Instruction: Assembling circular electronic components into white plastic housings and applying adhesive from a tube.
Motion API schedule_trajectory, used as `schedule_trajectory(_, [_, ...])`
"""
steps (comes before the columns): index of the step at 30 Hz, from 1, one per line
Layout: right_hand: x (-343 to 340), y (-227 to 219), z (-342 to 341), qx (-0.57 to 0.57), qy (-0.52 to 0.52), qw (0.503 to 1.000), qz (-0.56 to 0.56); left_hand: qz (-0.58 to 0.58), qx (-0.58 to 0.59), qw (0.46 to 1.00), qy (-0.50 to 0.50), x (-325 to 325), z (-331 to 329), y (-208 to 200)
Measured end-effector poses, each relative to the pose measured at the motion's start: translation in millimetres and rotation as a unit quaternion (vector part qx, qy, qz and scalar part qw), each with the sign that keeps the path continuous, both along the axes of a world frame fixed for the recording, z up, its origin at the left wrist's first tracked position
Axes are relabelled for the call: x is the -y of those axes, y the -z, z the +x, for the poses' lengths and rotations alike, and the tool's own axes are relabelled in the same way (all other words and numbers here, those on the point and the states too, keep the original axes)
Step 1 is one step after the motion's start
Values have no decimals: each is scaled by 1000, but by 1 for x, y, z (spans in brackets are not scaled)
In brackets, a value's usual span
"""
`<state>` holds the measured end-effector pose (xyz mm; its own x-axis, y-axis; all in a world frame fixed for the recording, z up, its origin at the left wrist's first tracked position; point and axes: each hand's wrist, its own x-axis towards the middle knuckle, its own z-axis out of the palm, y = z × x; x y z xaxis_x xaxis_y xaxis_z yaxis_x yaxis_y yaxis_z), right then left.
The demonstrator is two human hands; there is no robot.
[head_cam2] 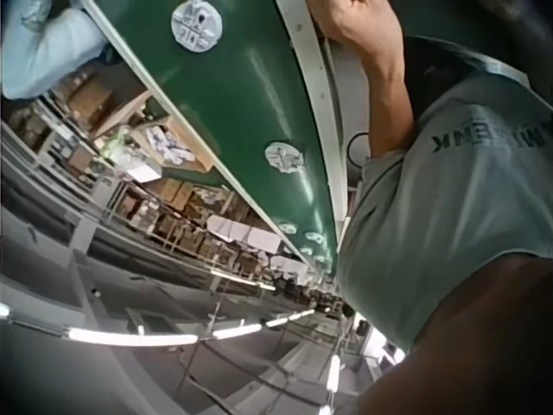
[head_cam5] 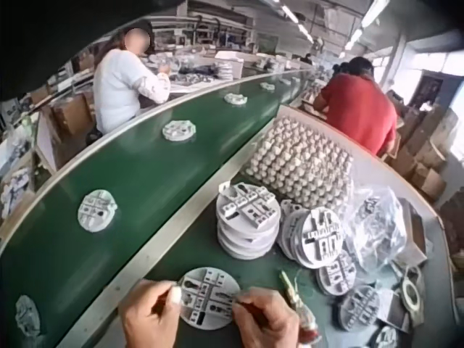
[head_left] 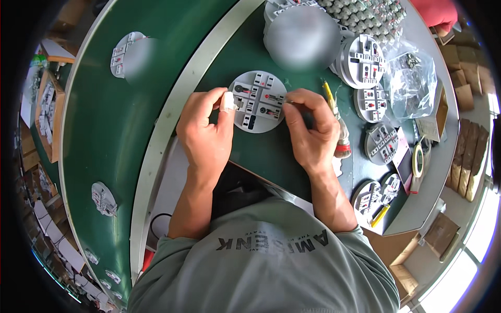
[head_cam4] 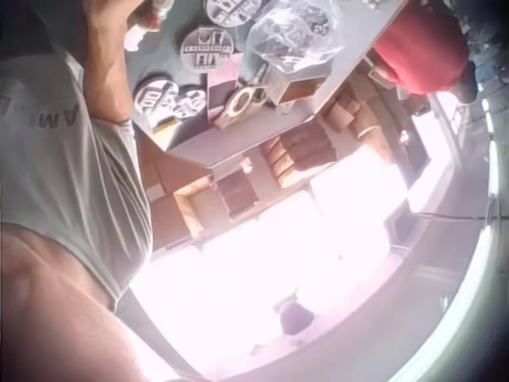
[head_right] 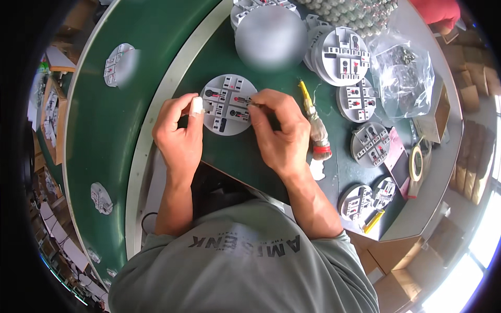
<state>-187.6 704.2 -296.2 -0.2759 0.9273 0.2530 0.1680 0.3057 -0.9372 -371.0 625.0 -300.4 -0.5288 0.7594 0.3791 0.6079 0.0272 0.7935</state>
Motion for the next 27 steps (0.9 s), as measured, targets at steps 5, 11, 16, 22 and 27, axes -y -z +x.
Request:
schedule_trajectory(5, [3, -12, -4, 125, -102, 971, 175, -16, -39, 999, 8, 8, 7, -5])
schedule_trajectory(11, [4, -11, 2, 157, -105, 958, 216, -27, -82, 996, 9, 9, 5, -3])
schedule_trajectory(16, [5, -6, 2, 161, -106, 960, 204, -25, -77, 996, 34, 12, 5, -7])
schedule_trajectory(22, [1, -37, 4, 217, -88, 951, 203, -36, -87, 993, 68, 15, -2, -10])
schedule_trajectory(27, [-58, -97, 28, 233, 15, 964, 126, -91, -67, 989, 94, 23, -7, -4])
